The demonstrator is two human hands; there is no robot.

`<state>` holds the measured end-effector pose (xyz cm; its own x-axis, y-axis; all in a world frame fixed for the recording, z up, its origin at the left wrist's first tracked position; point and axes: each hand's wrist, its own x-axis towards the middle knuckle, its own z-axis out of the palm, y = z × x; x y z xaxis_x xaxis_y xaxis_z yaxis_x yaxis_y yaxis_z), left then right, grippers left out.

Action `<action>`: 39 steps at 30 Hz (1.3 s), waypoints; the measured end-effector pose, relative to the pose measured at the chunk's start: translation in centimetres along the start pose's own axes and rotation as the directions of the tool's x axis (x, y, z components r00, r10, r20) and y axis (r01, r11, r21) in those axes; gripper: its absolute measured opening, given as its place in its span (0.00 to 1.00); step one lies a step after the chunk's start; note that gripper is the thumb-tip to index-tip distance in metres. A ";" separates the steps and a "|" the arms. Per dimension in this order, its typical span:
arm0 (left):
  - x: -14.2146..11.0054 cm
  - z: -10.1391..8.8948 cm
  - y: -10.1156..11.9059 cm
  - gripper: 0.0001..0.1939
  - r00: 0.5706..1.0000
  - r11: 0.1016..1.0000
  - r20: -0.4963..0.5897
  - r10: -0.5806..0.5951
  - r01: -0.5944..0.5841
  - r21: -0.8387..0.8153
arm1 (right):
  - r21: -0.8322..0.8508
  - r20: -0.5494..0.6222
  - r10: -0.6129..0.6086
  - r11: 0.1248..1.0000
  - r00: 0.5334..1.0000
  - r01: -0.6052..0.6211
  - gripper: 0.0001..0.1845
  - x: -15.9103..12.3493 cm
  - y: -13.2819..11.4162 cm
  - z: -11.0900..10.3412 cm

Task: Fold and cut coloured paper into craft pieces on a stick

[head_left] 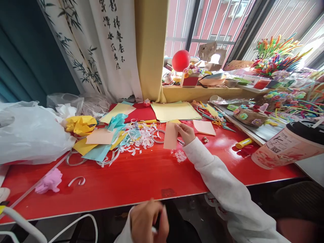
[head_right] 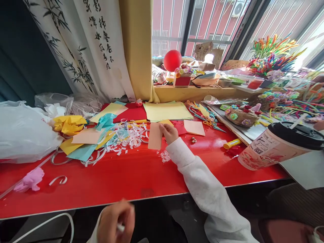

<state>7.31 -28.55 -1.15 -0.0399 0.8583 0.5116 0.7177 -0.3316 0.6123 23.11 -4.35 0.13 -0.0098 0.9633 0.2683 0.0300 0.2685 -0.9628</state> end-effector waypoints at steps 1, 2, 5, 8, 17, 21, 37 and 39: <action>2.8 0.5 0.0 0.07 0.999 0.999 0.009 -0.036 0.036 -0.017 | 0.007 0.026 -0.007 1.000 1.000 0.007 0.18 -0.1 0.0 0.2; 5.8 1.0 -0.2 0.06 0.997 0.996 0.020 -0.079 0.080 -0.033 | 0.017 0.052 -0.013 1.000 0.999 0.012 0.18 -0.3 -0.1 0.3; 14.8 2.4 -1.2 0.09 0.987 0.988 0.073 -0.145 0.148 -0.037 | 0.044 0.126 -0.022 0.999 0.992 0.016 0.17 -0.8 -0.3 0.8; 20.5 3.5 -3.1 0.13 0.921 0.988 0.382 -0.072 0.119 -0.101 | 0.038 0.154 -0.020 0.999 0.988 0.014 0.17 -1.1 -0.3 1.2; 19.5 4.4 -6.2 0.17 0.867 0.877 0.444 -0.225 0.379 -0.296 | 0.092 0.175 0.127 0.985 0.976 -0.144 0.17 -2.2 -0.7 2.3; 19.2 4.4 -6.2 0.16 0.839 0.795 0.492 -0.233 0.455 -0.401 | 0.062 0.166 0.137 0.987 0.977 -0.149 0.18 -2.6 -1.0 2.5; 18.8 5.1 -6.3 0.16 0.864 0.766 0.422 -0.273 0.461 -0.448 | -0.042 0.170 0.084 0.996 0.982 -0.078 0.17 -2.7 -1.0 2.2; 18.8 5.3 -6.4 0.17 0.847 0.749 0.461 -0.264 0.481 -0.456 | -0.071 0.144 0.074 0.995 0.987 -0.064 0.17 -2.6 -0.8 2.2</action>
<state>5.60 -8.21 1.37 0.0974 0.9952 -0.0059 0.2009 -0.0138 0.9795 20.95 -7.12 0.13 -0.1517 0.9702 0.1891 0.1017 0.2057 -0.9733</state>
